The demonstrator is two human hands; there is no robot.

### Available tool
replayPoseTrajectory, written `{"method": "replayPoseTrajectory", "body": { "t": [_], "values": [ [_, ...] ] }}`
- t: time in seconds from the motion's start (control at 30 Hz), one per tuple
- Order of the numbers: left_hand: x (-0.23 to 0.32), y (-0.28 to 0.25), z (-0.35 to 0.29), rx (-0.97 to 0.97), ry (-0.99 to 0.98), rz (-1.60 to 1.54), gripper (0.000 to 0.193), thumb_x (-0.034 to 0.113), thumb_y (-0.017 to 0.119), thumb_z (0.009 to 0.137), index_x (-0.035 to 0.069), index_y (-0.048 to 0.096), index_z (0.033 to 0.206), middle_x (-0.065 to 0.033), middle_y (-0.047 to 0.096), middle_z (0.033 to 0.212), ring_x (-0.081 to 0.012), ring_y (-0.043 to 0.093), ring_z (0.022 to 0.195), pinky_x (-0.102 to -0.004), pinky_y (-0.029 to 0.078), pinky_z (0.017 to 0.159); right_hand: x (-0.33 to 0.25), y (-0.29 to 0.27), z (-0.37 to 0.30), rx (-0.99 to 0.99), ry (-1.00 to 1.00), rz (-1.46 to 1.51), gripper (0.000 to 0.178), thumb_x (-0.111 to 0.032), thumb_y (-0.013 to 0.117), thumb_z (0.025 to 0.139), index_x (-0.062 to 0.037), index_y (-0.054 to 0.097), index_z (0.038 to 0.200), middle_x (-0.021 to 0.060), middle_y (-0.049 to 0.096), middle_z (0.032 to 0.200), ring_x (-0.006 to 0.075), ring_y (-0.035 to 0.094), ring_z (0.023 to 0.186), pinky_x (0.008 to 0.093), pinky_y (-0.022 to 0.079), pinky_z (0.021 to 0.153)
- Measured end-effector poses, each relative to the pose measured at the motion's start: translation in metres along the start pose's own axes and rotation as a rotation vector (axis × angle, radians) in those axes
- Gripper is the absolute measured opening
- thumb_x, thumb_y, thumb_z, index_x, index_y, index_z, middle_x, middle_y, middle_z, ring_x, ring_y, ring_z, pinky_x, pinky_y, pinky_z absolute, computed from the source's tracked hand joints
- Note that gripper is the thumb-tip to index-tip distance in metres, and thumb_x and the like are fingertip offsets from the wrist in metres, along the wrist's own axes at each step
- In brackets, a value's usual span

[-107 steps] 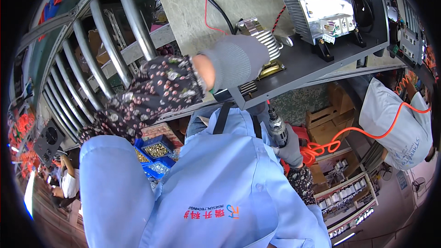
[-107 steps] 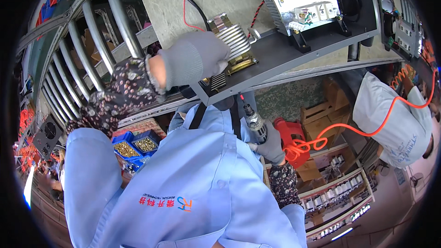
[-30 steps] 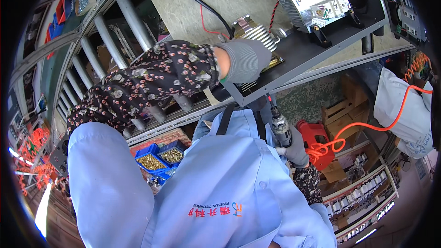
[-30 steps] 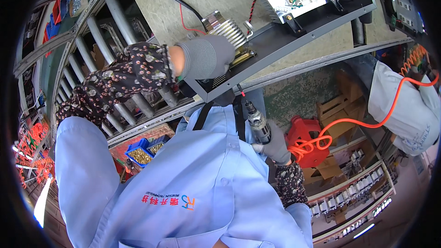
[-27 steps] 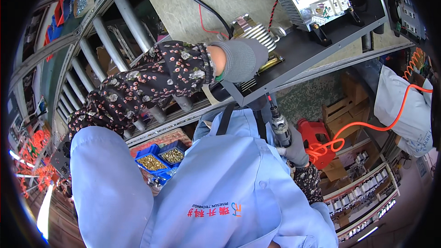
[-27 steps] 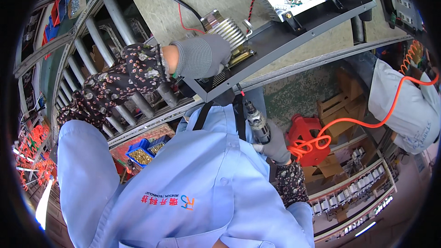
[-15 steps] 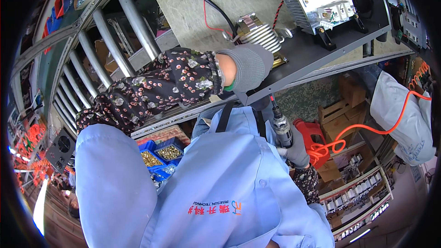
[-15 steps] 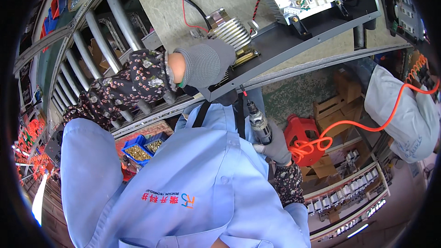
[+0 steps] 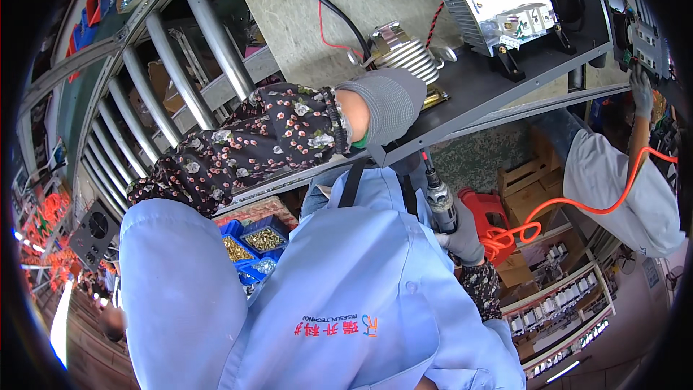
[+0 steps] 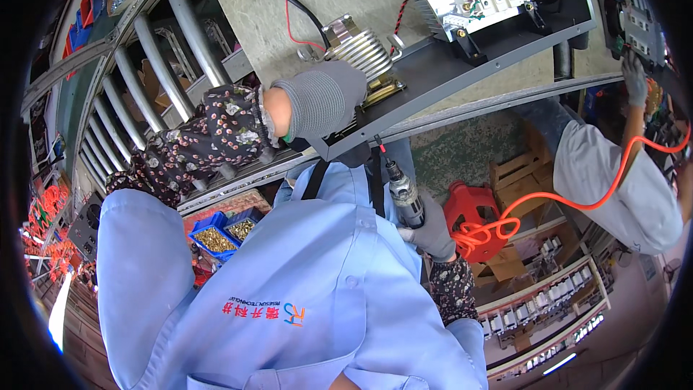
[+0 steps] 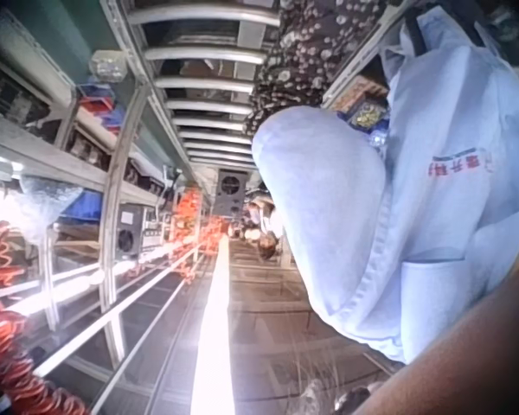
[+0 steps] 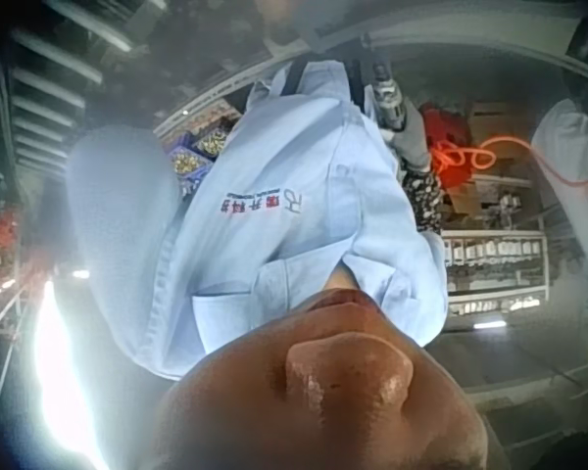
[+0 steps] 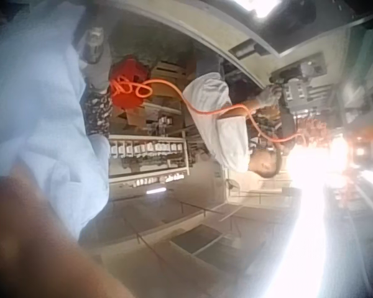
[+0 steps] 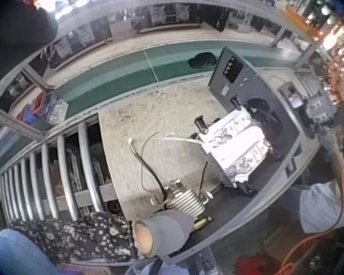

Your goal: The person uses a pneumatic screwdriver to fasten screws into a metal chassis containing electronic components. They retrieve screws from a tray, align them with holes on the chassis, and drive them in. The person also handles a heat sink and wires during the assembly process.

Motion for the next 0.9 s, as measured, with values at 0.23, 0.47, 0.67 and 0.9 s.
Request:
{"method": "replayPoseTrajectory", "body": {
  "t": [0.23, 0.47, 0.67, 0.9],
  "values": [
    [-0.0047, 0.0021, 0.0024, -0.011, 0.012, -0.065, 0.016, 0.011, 0.056, 0.063, -0.003, 0.058, 0.07, -0.0199, 0.057, 0.067, -0.0348, 0.056, 0.064, -0.0381, 0.046, 0.059, 0.0005, 0.0004, 0.0014, -0.004, 0.009, -0.049, 0.07, -0.031, 0.081, 0.052, -0.0015, 0.048, 0.106, 0.0012, 0.054, 0.084, 0.0084, 0.048, 0.072, 0.0236, 0.042, 0.066],
    [-0.0046, 0.0029, 0.0028, 0.1, 0.035, -0.022, 0.017, 0.014, 0.061, 0.061, -0.002, 0.062, 0.066, -0.0195, 0.059, 0.063, -0.0323, 0.058, 0.058, -0.0362, 0.047, 0.054, -0.0009, 0.0006, 0.0034, -0.02, -0.01, -0.071, 0.075, -0.032, 0.081, 0.053, -0.0004, 0.046, 0.112, 0.0028, 0.056, 0.09, 0.0084, 0.05, 0.076, 0.0241, 0.042, 0.069],
    [-0.0048, 0.0046, 0.0043, 0.095, 0.02, -0.018, 0.015, 0.012, 0.06, 0.061, -0.002, 0.062, 0.066, -0.0197, 0.058, 0.063, -0.0326, 0.058, 0.058, -0.0365, 0.047, 0.054, -0.0023, 0.0013, 0.0023, -0.016, -0.002, -0.056, 0.077, -0.033, 0.08, 0.053, 0.0001, 0.046, 0.113, 0.0036, 0.055, 0.091, 0.0087, 0.05, 0.077, 0.0241, 0.042, 0.07],
    [-0.0049, 0.0041, 0.0057, 0.056, 0.002, -0.012, 0.014, 0.011, 0.058, 0.062, -0.002, 0.061, 0.066, -0.0195, 0.058, 0.062, -0.0332, 0.057, 0.058, -0.0367, 0.047, 0.055, -0.0028, -0.0001, 0.0026, 0.011, -0.003, -0.032, 0.07, -0.03, 0.08, 0.053, -0.001, 0.048, 0.108, 0.0023, 0.054, 0.085, 0.0094, 0.049, 0.073, 0.0239, 0.042, 0.066]
  ]
}}
Point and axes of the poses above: each hand's wrist, its own z-axis towards the middle knuckle, its own y-axis out of the palm, x = y × z, the point moved 7 cm from there along z, towards the middle knuckle
